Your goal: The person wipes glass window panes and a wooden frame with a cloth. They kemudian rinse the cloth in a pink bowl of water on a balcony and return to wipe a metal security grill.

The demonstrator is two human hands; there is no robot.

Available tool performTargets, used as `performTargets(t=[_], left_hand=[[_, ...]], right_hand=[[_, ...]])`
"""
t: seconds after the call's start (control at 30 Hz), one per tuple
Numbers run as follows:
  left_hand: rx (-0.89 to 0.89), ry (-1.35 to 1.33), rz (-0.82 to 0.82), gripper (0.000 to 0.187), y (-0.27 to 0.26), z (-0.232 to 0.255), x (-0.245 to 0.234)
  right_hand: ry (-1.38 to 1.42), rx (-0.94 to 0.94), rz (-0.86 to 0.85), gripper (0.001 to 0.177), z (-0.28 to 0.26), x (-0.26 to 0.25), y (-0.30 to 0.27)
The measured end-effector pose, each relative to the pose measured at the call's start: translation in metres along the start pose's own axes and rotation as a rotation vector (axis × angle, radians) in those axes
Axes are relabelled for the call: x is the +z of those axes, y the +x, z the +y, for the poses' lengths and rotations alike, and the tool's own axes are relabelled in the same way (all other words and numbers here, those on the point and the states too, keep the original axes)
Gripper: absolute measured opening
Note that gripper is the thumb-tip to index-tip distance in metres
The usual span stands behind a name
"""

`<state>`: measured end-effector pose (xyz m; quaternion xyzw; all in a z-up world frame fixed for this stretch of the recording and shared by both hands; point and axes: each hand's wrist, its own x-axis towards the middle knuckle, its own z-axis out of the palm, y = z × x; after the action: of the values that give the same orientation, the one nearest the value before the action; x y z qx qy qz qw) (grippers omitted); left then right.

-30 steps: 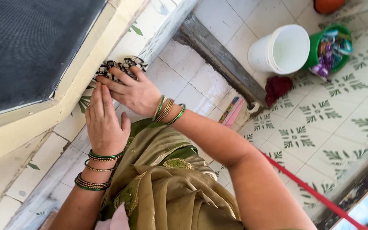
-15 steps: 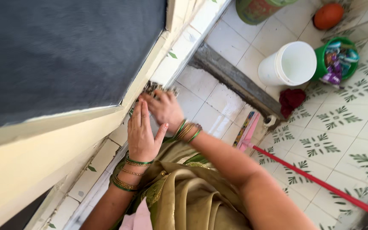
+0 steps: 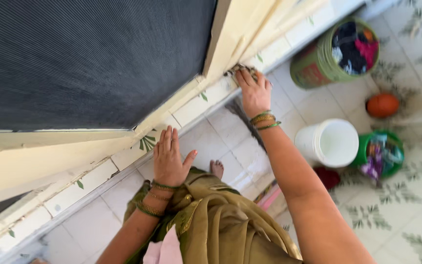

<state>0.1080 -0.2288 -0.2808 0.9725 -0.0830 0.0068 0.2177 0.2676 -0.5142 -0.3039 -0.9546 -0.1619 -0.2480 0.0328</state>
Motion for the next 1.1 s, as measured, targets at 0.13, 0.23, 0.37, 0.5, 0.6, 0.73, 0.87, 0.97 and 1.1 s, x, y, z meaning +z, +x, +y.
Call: performTargets(t=[0.13, 0.23, 0.37, 0.5, 0.6, 0.73, 0.87, 0.97, 1.1], left_hand=[[-0.184, 0.003, 0.086, 0.089, -0.018, 0.006, -0.003], [-0.372, -0.018, 0.114, 0.089, -0.04, 0.0, -0.002], [-0.518, 0.127, 0.176, 0.081, -0.067, -0.01, -0.005], [-0.497, -0.042, 0.213, 0.077, -0.074, -0.02, -0.018], [-0.428, -0.111, 0.129, 0.076, -0.06, -0.017, -0.022], [-0.237, -0.121, 0.106, 0.074, -0.04, -0.009, -0.015], [-0.09, -0.101, 0.094, 0.073, -0.027, -0.006, -0.016], [-0.01, -0.068, 0.07, 0.073, -0.014, -0.003, -0.025], [0.057, -0.054, 0.02, 0.072, 0.013, 0.013, -0.021]], right_hand=[[0.184, 0.081, -0.356, 0.049, -0.032, 0.025, -0.016], [0.269, -0.345, -0.119, 0.064, -0.137, 0.027, -0.06], [0.477, -0.35, -0.479, 0.058, -0.248, -0.011, -0.053], [0.355, -0.547, -0.18, 0.065, -0.243, -0.023, -0.043], [0.46, -0.165, -0.69, 0.054, -0.18, -0.008, -0.035], [0.262, -0.004, -0.436, 0.042, -0.083, -0.002, -0.009], [-0.002, -0.054, -0.224, 0.049, -0.099, 0.004, -0.019], [0.258, 0.122, -0.329, 0.049, -0.15, 0.0, -0.029], [0.278, -0.197, -0.143, 0.055, -0.145, -0.027, -0.034]])
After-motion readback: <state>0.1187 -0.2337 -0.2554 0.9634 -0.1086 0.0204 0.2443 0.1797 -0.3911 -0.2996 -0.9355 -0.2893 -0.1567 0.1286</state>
